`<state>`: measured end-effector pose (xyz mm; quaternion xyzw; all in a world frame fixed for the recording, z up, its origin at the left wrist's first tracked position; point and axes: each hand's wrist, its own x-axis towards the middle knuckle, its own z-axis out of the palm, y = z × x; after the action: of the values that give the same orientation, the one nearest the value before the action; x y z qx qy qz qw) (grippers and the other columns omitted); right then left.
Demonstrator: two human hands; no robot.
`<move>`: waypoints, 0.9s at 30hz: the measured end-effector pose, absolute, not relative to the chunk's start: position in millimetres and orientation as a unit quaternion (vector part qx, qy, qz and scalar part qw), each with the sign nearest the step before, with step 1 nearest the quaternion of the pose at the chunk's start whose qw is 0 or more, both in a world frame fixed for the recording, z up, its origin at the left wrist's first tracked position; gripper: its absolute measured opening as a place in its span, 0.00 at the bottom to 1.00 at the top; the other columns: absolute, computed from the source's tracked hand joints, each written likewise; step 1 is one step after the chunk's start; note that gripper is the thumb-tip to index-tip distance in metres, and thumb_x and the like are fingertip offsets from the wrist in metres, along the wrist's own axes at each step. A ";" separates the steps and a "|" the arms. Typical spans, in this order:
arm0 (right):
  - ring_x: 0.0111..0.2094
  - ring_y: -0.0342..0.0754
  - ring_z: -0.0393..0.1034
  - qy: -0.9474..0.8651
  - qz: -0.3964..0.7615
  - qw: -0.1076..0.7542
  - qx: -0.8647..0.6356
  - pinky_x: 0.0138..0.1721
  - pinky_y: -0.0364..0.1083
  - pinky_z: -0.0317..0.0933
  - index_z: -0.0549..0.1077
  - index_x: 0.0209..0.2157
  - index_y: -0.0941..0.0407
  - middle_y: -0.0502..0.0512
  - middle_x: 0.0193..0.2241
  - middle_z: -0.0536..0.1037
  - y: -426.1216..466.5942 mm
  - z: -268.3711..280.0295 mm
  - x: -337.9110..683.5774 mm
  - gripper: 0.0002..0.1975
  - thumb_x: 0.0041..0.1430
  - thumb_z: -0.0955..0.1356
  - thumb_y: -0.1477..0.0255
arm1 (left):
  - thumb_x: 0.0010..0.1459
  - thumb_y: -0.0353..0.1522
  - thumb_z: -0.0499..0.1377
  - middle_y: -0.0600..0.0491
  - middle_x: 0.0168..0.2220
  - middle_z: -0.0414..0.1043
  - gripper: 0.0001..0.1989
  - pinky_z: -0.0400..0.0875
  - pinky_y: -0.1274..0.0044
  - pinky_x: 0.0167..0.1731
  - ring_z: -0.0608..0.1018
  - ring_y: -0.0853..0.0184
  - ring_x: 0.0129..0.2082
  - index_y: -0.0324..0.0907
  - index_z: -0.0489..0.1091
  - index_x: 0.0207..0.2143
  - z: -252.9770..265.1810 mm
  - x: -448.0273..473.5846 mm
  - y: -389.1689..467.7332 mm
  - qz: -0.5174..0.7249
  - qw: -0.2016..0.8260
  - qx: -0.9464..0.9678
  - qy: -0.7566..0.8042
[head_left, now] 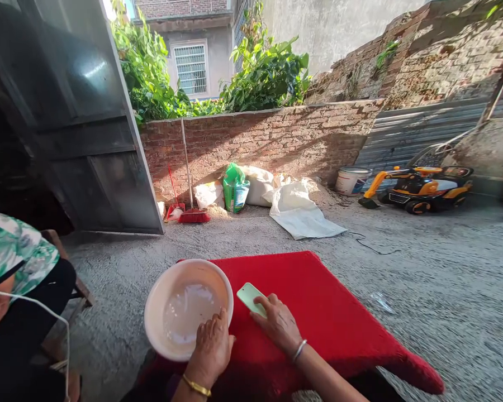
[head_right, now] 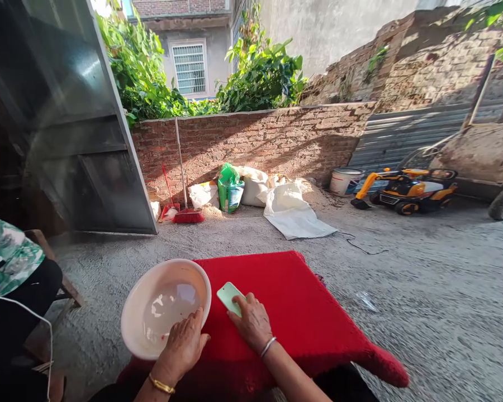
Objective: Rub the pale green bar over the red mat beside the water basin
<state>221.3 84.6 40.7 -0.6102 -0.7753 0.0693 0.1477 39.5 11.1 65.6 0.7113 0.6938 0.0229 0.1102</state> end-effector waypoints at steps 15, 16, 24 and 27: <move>0.33 0.47 0.70 -0.732 0.070 0.143 -0.662 0.34 0.44 0.59 0.75 0.45 0.48 0.54 0.34 0.72 144.8 45.9 254.7 0.16 0.61 0.62 0.59 | 0.57 0.35 0.58 0.41 0.52 0.74 0.35 0.73 0.69 0.46 0.78 0.56 0.46 0.43 0.53 0.66 46.8 60.6 26.7 0.027 0.131 0.670 0.730; 0.34 0.47 0.70 -0.741 0.072 0.139 -0.653 0.35 0.44 0.58 0.75 0.45 0.48 0.54 0.35 0.72 149.5 47.1 240.7 0.15 0.61 0.62 0.60 | 0.58 0.34 0.58 0.42 0.51 0.74 0.34 0.73 0.70 0.45 0.79 0.56 0.46 0.44 0.54 0.66 44.1 61.4 27.3 0.029 0.126 0.669 0.732; 0.44 0.50 0.70 -0.783 0.100 0.119 -0.602 0.44 0.46 0.58 0.76 0.46 0.49 0.56 0.42 0.74 186.4 47.2 164.2 0.15 0.57 0.69 0.61 | 0.56 0.32 0.58 0.49 0.49 0.75 0.37 0.71 0.71 0.42 0.79 0.59 0.43 0.53 0.51 0.66 21.3 58.6 24.9 -0.007 0.101 0.646 0.757; 0.43 0.49 0.70 -0.762 0.101 0.112 -0.630 0.46 0.49 0.61 0.75 0.45 0.51 0.55 0.42 0.75 203.0 49.5 199.4 0.16 0.55 0.71 0.61 | 0.55 0.30 0.56 0.49 0.48 0.76 0.39 0.70 0.74 0.39 0.79 0.62 0.40 0.51 0.45 0.68 13.9 52.6 21.9 -0.009 0.079 0.666 0.742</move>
<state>199.4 203.0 49.5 -0.6295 -0.7622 0.1006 0.1123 52.6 21.9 13.9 0.6656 0.7420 -0.0095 0.0792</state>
